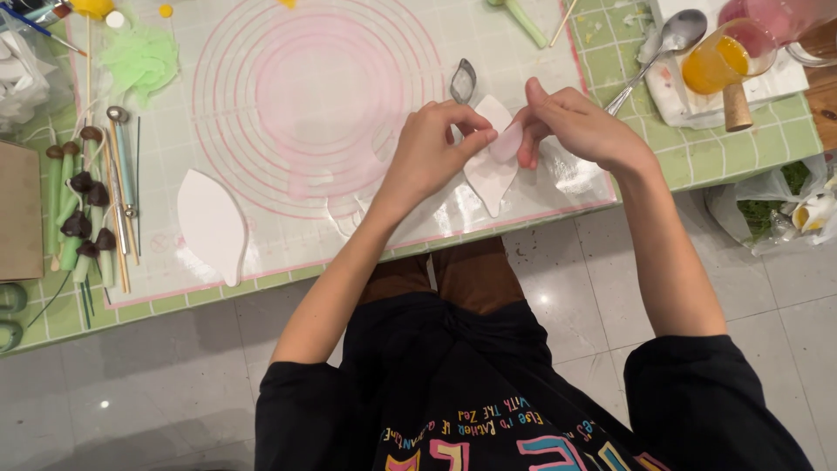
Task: Cutting and shaping wax petals for candle decoration using a cutter and ball tool.
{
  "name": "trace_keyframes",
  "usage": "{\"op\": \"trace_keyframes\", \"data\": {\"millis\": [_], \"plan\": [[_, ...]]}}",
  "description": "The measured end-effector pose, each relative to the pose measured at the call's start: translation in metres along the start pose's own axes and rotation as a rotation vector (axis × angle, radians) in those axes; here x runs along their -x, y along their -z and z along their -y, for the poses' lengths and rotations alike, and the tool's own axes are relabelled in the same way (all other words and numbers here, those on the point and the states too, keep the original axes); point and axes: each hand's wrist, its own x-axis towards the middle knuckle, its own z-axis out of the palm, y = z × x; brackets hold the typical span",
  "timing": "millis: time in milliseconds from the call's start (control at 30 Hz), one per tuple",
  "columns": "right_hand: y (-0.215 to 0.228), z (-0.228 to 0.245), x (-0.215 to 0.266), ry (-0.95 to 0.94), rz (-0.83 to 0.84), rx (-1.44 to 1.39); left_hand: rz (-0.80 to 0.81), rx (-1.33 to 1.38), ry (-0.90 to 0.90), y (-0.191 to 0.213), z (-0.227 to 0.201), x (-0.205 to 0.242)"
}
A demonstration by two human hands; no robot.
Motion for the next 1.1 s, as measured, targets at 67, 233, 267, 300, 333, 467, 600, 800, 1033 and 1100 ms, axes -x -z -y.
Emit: {"op": "trace_keyframes", "data": {"millis": [67, 233, 267, 300, 333, 467, 600, 800, 1033, 1100], "plan": [[-0.003, -0.007, -0.004, -0.042, 0.041, 0.033, -0.061, -0.100, -0.140, -0.009, 0.006, 0.002], [-0.011, -0.007, -0.002, -0.118, 0.050, 0.142, 0.031, -0.141, -0.070, -0.025, 0.016, 0.010], [-0.012, -0.004, 0.000, -0.135, 0.049, 0.195, 0.032, -0.148, -0.086, -0.029, 0.019, 0.012], [-0.014, -0.005, 0.001, -0.139, 0.051, 0.193, 0.035, -0.146, -0.083, -0.032, 0.019, 0.015], [-0.015, -0.005, 0.002, -0.158, 0.033, 0.227, 0.033, -0.120, -0.069, -0.034, 0.019, 0.018], [-0.020, -0.016, 0.002, -0.149, 0.021, 0.272, 0.002, -0.127, 0.050, -0.041, 0.022, 0.027], [-0.028, -0.014, 0.009, -0.145, -0.017, 0.182, -0.024, -0.155, 0.078, -0.044, 0.028, 0.030], [-0.042, -0.001, 0.033, -0.045, -0.239, 0.271, -0.148, -0.330, -0.052, -0.042, 0.025, 0.032], [-0.055, -0.012, 0.044, 0.076, -0.299, 0.325, -0.167, -0.384, -0.136, -0.043, 0.023, 0.031], [-0.057, -0.014, 0.044, 0.075, -0.294, 0.314, -0.177, -0.383, -0.153, -0.042, 0.022, 0.032]]}}
